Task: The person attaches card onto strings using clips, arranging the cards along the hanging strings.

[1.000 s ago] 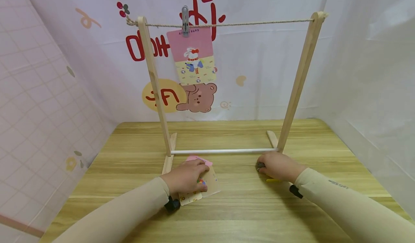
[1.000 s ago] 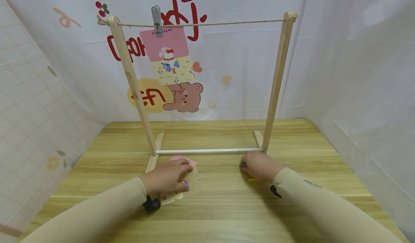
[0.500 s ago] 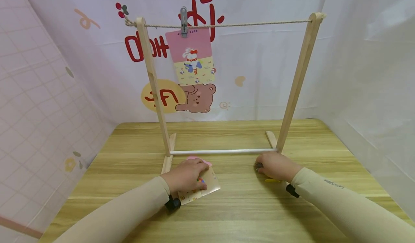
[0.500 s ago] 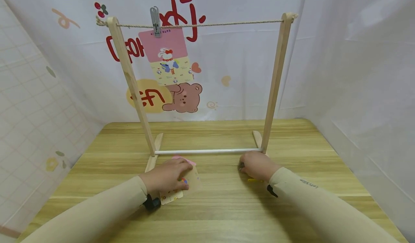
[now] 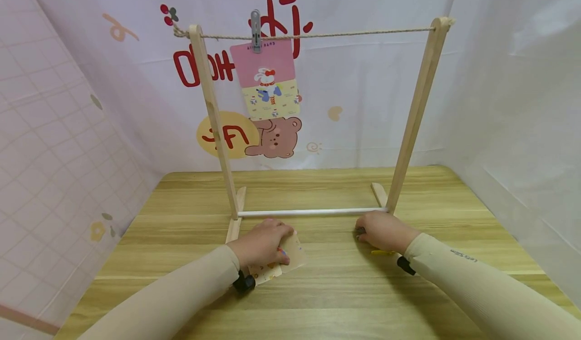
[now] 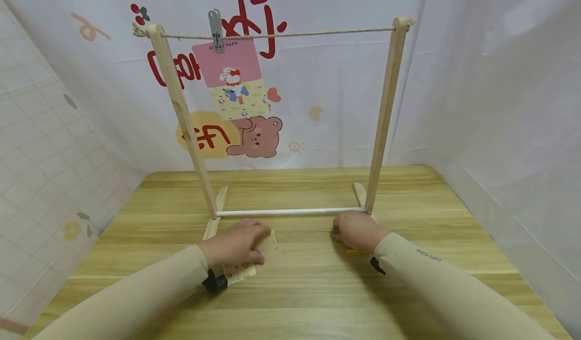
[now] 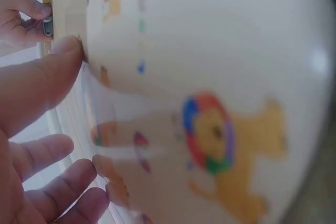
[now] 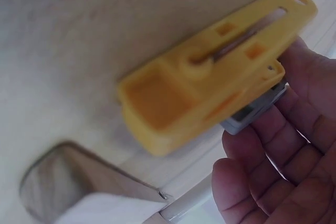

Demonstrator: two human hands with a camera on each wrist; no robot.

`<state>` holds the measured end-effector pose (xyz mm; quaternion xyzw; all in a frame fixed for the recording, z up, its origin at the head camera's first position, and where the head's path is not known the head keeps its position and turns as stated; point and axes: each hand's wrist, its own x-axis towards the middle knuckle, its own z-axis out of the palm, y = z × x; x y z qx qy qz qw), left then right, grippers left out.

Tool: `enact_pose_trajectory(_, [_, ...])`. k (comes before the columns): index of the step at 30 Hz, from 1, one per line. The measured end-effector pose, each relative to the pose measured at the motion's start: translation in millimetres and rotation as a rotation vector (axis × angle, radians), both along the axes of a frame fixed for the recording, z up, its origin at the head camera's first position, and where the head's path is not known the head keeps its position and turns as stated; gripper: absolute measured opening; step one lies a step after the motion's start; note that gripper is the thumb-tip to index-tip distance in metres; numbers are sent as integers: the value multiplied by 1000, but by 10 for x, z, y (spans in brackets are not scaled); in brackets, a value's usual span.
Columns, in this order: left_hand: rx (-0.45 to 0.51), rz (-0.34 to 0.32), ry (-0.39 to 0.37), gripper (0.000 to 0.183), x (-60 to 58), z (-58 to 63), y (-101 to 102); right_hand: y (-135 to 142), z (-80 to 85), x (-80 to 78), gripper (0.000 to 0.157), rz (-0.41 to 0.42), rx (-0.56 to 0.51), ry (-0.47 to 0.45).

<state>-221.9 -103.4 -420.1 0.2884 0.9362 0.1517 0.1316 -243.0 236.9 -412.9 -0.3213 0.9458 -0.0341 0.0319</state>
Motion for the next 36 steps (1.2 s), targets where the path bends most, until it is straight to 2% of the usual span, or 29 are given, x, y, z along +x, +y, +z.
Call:
enact_pose_trajectory(8, [70, 95, -81, 83, -6, 52, 32, 1, -16, -14, 10, -7, 1, -4])
enact_pose_trajectory(14, [41, 91, -65, 93, 10, 58, 61, 4, -17, -17, 10, -7, -3, -3])
enact_pose_trajectory(22, [18, 89, -66, 91, 13, 68, 105, 7, -13, -15, 10, -4, -6, -7])
enact_pose_trajectory(36, [83, 161, -174, 96, -103, 49, 143, 9, -8, -5, 9, -6, -4, -4])
